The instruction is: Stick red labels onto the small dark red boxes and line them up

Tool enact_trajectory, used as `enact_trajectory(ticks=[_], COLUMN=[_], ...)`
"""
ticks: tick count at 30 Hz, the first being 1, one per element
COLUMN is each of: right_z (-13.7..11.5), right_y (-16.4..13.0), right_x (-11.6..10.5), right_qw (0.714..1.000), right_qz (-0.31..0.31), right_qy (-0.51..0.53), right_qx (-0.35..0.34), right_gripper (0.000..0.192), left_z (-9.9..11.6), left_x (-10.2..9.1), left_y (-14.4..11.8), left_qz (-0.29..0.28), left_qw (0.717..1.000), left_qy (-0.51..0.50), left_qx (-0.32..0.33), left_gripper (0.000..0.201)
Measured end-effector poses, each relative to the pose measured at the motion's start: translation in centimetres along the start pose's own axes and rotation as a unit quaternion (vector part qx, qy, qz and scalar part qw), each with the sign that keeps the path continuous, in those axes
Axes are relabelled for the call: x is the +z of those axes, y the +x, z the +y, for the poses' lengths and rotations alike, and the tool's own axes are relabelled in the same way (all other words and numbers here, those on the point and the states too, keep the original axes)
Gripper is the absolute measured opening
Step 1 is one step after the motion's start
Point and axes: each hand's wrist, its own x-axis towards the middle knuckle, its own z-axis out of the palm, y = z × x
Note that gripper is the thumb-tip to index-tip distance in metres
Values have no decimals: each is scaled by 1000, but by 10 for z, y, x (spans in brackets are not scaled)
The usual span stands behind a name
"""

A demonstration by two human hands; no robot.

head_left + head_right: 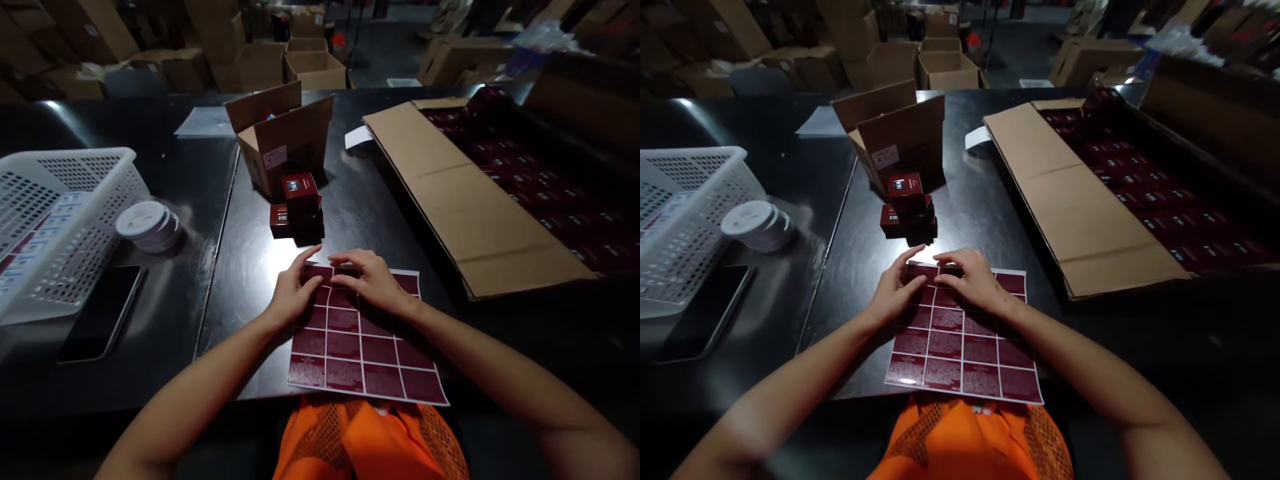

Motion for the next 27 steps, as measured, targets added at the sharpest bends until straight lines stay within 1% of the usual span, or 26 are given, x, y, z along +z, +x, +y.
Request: enact_trajectory(ticks=[3,6,9,11,13,15,17,19,21,23,24,25,26,27], right_z=[0,2,4,3,-1,-6,-9,-9,-8,-9,-10,-12,-13,-12], right_y=[1,2,0,-1,-1,0,1,2,2,-1,-2,-4,-4,-3], right_x=[4,8,12,14,17,20,23,25,27,29,30,32,34,37], right_qw=[1000,998,996,991,986,982,981,980,980,981,982,981,981,977], right_qz=[5,7,22,48,77,88,76,54,36,25,25,11,7,-8], right_qy=[-15,-33,-55,-74,-97,-108,-103,-92,-93,-108,-118,-133,-150,-169], right_qx=[-27,-47,-74,-98,-113,-124,-146,-170,-173,-157,-147,-138,-126,-129], right_gripper=[26,18,13,12,15,22,29,31,32,32,29,28,24,23], left_z=[-1,-2,-1,1,2,3,3,3,5,8,8,7,4,-1], left_x=[-1,-2,-2,-1,0,1,1,1,1,1,1,-1,-4,-8], left_y=[1,4,6,7,8,8,9,11,11,6,2,-2,-5,-7], left_qz=[10,32,45,47,41,28,11,-1,-6,-9,-12,-8,-4,0], left_qw=[999,996,995,993,992,992,992,992,992,989,987,984,982,984], left_qy=[-33,-38,-31,-43,-57,-63,-65,-65,-64,-71,-80,-86,-81,-60], left_qx=[-36,-71,-85,-96,-105,-109,-109,-107,-110,-128,-142,-159,-170,-170], left_gripper=[40,20,13,13,16,18,20,21,25,39,53,64,70,73])
